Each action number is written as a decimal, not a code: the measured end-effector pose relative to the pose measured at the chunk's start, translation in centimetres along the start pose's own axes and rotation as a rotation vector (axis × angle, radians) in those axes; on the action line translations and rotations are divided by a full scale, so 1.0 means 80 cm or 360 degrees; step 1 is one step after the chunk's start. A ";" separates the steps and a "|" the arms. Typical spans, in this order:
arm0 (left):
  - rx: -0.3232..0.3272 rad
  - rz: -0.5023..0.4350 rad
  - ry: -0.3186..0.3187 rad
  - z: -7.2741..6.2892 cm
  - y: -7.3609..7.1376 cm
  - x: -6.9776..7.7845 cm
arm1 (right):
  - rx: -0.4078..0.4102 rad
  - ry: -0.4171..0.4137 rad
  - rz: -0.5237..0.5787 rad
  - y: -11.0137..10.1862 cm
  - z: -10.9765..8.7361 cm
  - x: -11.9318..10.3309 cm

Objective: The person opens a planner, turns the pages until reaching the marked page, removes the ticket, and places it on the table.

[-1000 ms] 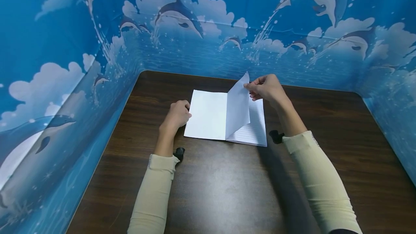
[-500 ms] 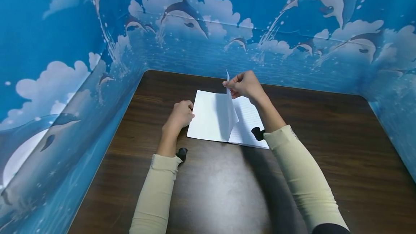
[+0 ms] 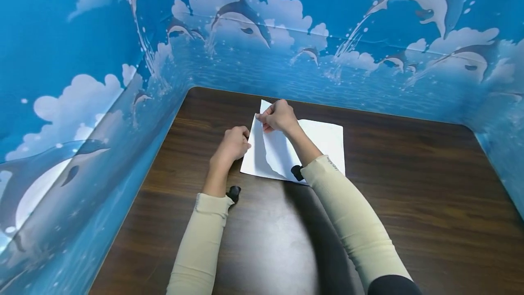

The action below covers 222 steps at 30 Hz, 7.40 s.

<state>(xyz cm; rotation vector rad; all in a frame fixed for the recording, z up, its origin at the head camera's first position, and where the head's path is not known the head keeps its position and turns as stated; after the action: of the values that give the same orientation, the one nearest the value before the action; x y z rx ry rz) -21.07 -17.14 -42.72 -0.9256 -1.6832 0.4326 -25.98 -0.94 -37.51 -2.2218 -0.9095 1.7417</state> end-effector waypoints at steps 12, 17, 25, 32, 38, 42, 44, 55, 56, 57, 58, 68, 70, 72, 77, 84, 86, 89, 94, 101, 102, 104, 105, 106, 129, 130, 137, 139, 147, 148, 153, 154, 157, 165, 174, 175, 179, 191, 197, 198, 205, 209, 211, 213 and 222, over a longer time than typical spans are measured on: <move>-0.0012 -0.0096 0.0018 -0.001 -0.002 -0.005 | 0.0025 -0.0048 -0.0286 0.049 0.026 0.033; -0.0066 -0.0200 0.0031 -0.007 -0.005 -0.008 | -0.0063 -0.0059 -0.0267 0.053 0.029 0.037; -0.0088 -0.0206 0.0070 -0.011 -0.007 -0.004 | -0.0143 -0.0066 -0.0228 0.046 0.022 0.037; -0.0028 -0.0120 0.0024 -0.009 -0.003 -0.001 | -0.0009 -0.0217 -0.0623 0.034 0.010 0.047; -0.0006 -0.0075 -0.0024 -0.010 0.001 0.002 | 0.0130 -0.0195 -0.0694 0.000 0.000 0.076; 0.0001 -0.0069 -0.0039 -0.010 0.002 0.002 | 0.0228 -0.0125 -0.0671 -0.030 -0.006 0.099; 0.0001 -0.0073 -0.0032 -0.010 0.003 0.002 | 0.0265 -0.0098 -0.0652 -0.045 -0.011 0.109; -0.0003 -0.0075 -0.0007 -0.011 0.001 0.002 | 0.0355 0.0014 -0.0735 -0.094 -0.032 0.145; -0.0005 -0.0084 -0.0010 -0.010 0.001 0.002 | 0.0350 0.0029 -0.0762 -0.097 -0.034 0.148; -0.0004 -0.0083 -0.0012 -0.010 0.001 0.002 | 0.0345 0.0046 -0.0781 -0.100 -0.035 0.149; -0.0007 -0.0088 -0.0017 -0.010 0.001 0.002 | 0.0336 0.0065 -0.0793 -0.104 -0.036 0.151; -0.0015 -0.0082 -0.0039 -0.009 0.002 0.003 | 0.0310 0.0204 -0.0865 -0.138 -0.053 0.170; -0.0013 -0.0082 -0.0044 -0.009 0.002 0.004 | 0.0320 0.0218 -0.0876 -0.142 -0.054 0.174; -0.0013 -0.0083 -0.0046 -0.009 0.002 0.004 | 0.0320 0.0213 -0.0884 -0.145 -0.055 0.177; -0.0016 -0.0090 -0.0062 -0.009 0.003 0.005 | 0.0308 0.0192 -0.0875 -0.152 -0.058 0.181; -0.0019 -0.0072 -0.0070 -0.010 0.003 0.005 | 0.0303 0.0202 -0.0857 -0.155 -0.062 0.183; -0.0013 -0.0068 -0.0063 -0.010 0.003 0.005 | 0.0301 0.0211 -0.0857 -0.155 -0.063 0.182; -0.0007 -0.0067 -0.0056 -0.009 0.003 0.005 | 0.0305 0.0234 -0.0825 -0.155 -0.063 0.182; -0.0009 -0.0080 -0.0056 -0.009 0.005 0.004 | 0.0311 0.0234 -0.0774 -0.153 -0.067 0.184; -0.0008 -0.0072 -0.0051 -0.008 0.005 0.002 | 0.0382 0.0166 -0.0624 -0.155 -0.069 0.197; -0.0012 -0.0071 -0.0051 -0.007 0.006 0.001 | 0.0397 0.0176 -0.0573 -0.157 -0.069 0.200; -0.0020 -0.0073 -0.0052 -0.007 0.005 0.000 | 0.0419 0.0210 -0.0447 -0.161 -0.069 0.207; -0.0024 -0.0076 -0.0053 -0.007 0.005 0.000 | 0.0425 0.0244 -0.0375 -0.163 -0.069 0.211; -0.0027 -0.0080 -0.0054 -0.007 0.005 0.000 | 0.0425 0.0280 -0.0300 -0.165 -0.070 0.214; -0.0024 -0.0096 -0.0032 -0.005 0.004 0.000 | 0.0129 0.0392 0.0019 -0.205 -0.084 0.204; -0.0024 -0.0092 -0.0030 -0.004 0.004 -0.001 | 0.0146 0.0385 0.0011 -0.206 -0.085 0.202; -0.0044 -0.0109 -0.0039 -0.005 0.004 0.000 | 0.0259 0.0401 0.0041 -0.208 -0.086 0.184; -0.0042 -0.0105 -0.0033 -0.005 0.003 0.000 | 0.0269 0.0415 0.0048 -0.209 -0.086 0.176; -0.0052 -0.0119 -0.0034 -0.005 0.001 -0.001 | 0.0191 0.0415 0.0017 -0.216 -0.088 0.148; -0.0053 -0.0122 -0.0036 -0.005 0.001 -0.001 | 0.0180 0.0410 0.0008 -0.217 -0.088 0.145; -0.0054 -0.0118 -0.0039 -0.005 0.002 -0.001 | 0.0139 0.0403 0.0035 -0.217 -0.086 0.129; -0.0050 -0.0114 -0.0039 -0.005 0.002 -0.001 | 0.0141 0.0401 0.0041 -0.216 -0.085 0.126; -0.0050 -0.0105 -0.0045 -0.004 0.004 -0.002 | 0.0134 0.0381 0.0037 -0.213 -0.084 0.112; -0.0057 -0.0122 -0.0072 -0.005 0.003 -0.001 | 0.0077 0.0286 0.0043 -0.198 -0.079 0.067; -0.0031 -0.0111 -0.0057 -0.009 0.002 0.002 | -0.0023 0.0225 0.0176 -0.169 -0.058 0.023; -0.0032 -0.0101 -0.0051 -0.009 0.002 0.003 | -0.0040 0.0218 0.0198 -0.165 -0.056 0.020; -0.0032 -0.0080 -0.0051 -0.008 0.002 0.004 | -0.0101 0.0185 0.0310 -0.147 -0.046 0.010; -0.0074 -0.0092 -0.0032 -0.006 -0.002 0.001 | -0.0078 0.0045 0.0410 -0.072 -0.010 -0.003; -0.0060 -0.0084 -0.0022 -0.003 0.000 0.001 | -0.0025 -0.0011 0.0430 -0.041 0.004 0.004; -0.0060 -0.0087 -0.0022 -0.002 0.001 0.002 | -0.0019 -0.0005 0.0441 -0.036 0.007 0.007; -0.0036 -0.0074 0.0003 -0.001 0.004 0.001 | 0.0058 0.0034 0.0318 0.003 0.030 0.024; -0.0009 -0.0063 0.0005 -0.001 0.004 -0.001 | 0.0140 0.0081 0.0202 0.025 0.043 0.036; 0.0000 -0.0076 -0.0013 -0.003 0.001 -0.002 | 0.0148 0.0092 0.0180 0.035 0.050 0.038; 0.0003 -0.0083 -0.0031 -0.005 -0.003 -0.003 | 0.0137 0.0100 0.0168 0.045 0.054 0.037; 0.0025 -0.0126 -0.0012 -0.005 -0.004 -0.001 | 0.0101 0.0026 0.0021 0.051 0.049 0.037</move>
<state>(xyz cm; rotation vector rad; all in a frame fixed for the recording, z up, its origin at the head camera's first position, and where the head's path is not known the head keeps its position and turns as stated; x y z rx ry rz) -20.77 -17.49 -42.39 -0.8438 -1.7146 0.3963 -27.83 -3.43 -43.07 -2.2039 -0.8259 1.7308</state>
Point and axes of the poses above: each hand's wrist, its own z-axis towards the middle knuckle, its own y-axis out of the palm, x = y × z, the point moved 1 cm from there along z, towards the middle knuckle, and after that the axes turned 5 degrees about -x, right-handed, at the moved point
